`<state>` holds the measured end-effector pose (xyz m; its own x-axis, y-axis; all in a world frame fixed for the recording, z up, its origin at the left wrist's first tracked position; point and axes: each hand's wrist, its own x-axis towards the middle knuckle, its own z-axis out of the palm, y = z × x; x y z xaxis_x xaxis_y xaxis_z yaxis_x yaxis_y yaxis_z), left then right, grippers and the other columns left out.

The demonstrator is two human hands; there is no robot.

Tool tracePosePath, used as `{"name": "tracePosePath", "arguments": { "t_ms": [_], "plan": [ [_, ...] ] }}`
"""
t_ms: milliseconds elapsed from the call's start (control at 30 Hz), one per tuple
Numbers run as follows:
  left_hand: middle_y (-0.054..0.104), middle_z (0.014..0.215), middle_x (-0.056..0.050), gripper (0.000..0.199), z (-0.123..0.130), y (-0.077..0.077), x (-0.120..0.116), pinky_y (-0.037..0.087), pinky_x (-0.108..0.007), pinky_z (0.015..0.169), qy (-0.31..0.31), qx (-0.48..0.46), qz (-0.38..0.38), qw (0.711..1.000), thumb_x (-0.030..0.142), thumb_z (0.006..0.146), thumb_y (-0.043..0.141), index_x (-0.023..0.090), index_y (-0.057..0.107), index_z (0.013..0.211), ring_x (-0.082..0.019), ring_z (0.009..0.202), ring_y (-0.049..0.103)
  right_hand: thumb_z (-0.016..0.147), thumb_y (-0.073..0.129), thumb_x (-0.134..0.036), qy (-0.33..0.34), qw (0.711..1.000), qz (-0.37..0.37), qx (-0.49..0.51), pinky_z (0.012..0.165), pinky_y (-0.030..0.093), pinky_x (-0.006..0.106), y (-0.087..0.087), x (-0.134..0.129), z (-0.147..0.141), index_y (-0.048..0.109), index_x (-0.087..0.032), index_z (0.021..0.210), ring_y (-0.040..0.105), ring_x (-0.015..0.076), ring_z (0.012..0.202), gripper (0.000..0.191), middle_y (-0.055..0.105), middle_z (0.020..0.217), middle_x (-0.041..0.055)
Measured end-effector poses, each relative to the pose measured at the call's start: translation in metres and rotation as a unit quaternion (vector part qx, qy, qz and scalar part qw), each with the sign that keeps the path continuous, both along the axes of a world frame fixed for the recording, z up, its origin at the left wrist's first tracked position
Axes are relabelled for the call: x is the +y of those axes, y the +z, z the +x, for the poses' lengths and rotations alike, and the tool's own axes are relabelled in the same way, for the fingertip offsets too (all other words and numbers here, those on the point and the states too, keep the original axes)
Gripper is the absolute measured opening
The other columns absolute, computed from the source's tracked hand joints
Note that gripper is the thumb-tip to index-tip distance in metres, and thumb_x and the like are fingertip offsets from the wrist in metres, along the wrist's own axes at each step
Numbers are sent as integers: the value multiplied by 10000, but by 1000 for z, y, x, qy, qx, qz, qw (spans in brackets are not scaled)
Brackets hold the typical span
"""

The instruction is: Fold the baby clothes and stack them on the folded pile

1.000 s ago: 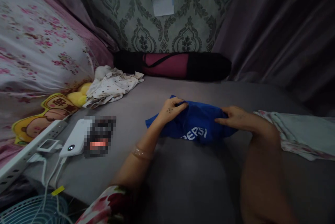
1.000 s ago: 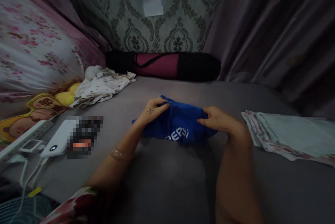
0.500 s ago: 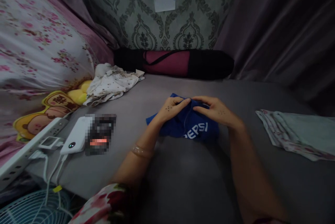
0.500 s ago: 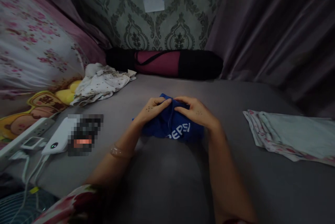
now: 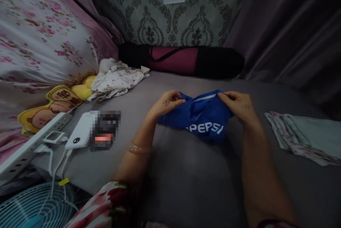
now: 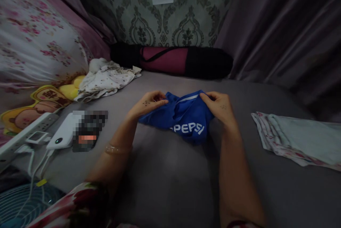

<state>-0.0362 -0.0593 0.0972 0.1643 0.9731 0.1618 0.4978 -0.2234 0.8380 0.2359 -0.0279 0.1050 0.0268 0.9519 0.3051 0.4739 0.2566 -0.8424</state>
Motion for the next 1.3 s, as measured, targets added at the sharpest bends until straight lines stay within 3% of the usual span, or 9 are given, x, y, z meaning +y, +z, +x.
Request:
{"name": "tracePosePath", "arguments": {
  "t_ms": [100, 300, 667, 933, 1133, 1300],
  "plan": [
    [598, 747, 2, 261, 1, -1, -1, 423, -235, 633, -34, 12, -18, 999, 366, 785, 653, 143, 640, 921, -117, 683, 533, 694, 708, -513, -6, 1000, -15, 13, 528, 462, 279, -2, 2, 10, 734, -200, 740, 612, 175, 597, 318, 699, 672, 15],
    [635, 837, -16, 221, 13, -11, 0, 451, -264, 701, -102, 72, -43, 991, 300, 742, 687, 165, 627, 907, -149, 782, 577, 699, 722, -518, 32, 999, -26, 26, 546, 481, 288, -3, 0, 23, 749, -214, 822, 627, 181, 639, 329, 721, 752, 20],
    [579, 726, 29, 222, 21, -34, 8, 397, -229, 590, -87, 55, -75, 992, 269, 712, 711, 155, 613, 876, -111, 642, 525, 702, 731, -514, 37, 999, -16, 19, 568, 493, 298, 4, -4, 24, 756, -215, 832, 641, 191, 665, 327, 723, 758, 23],
    [532, 655, 48, 230, 14, -27, 8, 358, -212, 559, -110, -20, -95, 989, 299, 700, 718, 144, 641, 851, -86, 593, 472, 690, 732, -517, 31, 999, -27, 22, 561, 500, 296, 6, -5, 24, 756, -225, 825, 645, 190, 655, 322, 728, 758, 20],
    [649, 726, -11, 295, -12, -15, 9, 406, -240, 616, -52, -100, -96, 989, 376, 676, 732, 143, 709, 856, -120, 661, 546, 701, 714, -516, 60, 996, -72, 9, 621, 536, 316, 15, -11, 23, 757, -230, 843, 674, 214, 715, 322, 742, 811, 27],
    [625, 681, -2, 284, -23, -7, 10, 383, -237, 588, 22, -127, -40, 991, 409, 679, 701, 142, 687, 773, -119, 633, 530, 728, 678, -490, 128, 990, -63, -13, 711, 550, 353, 28, -18, 20, 752, -221, 854, 681, 229, 790, 306, 748, 875, 37]
  ]
}}
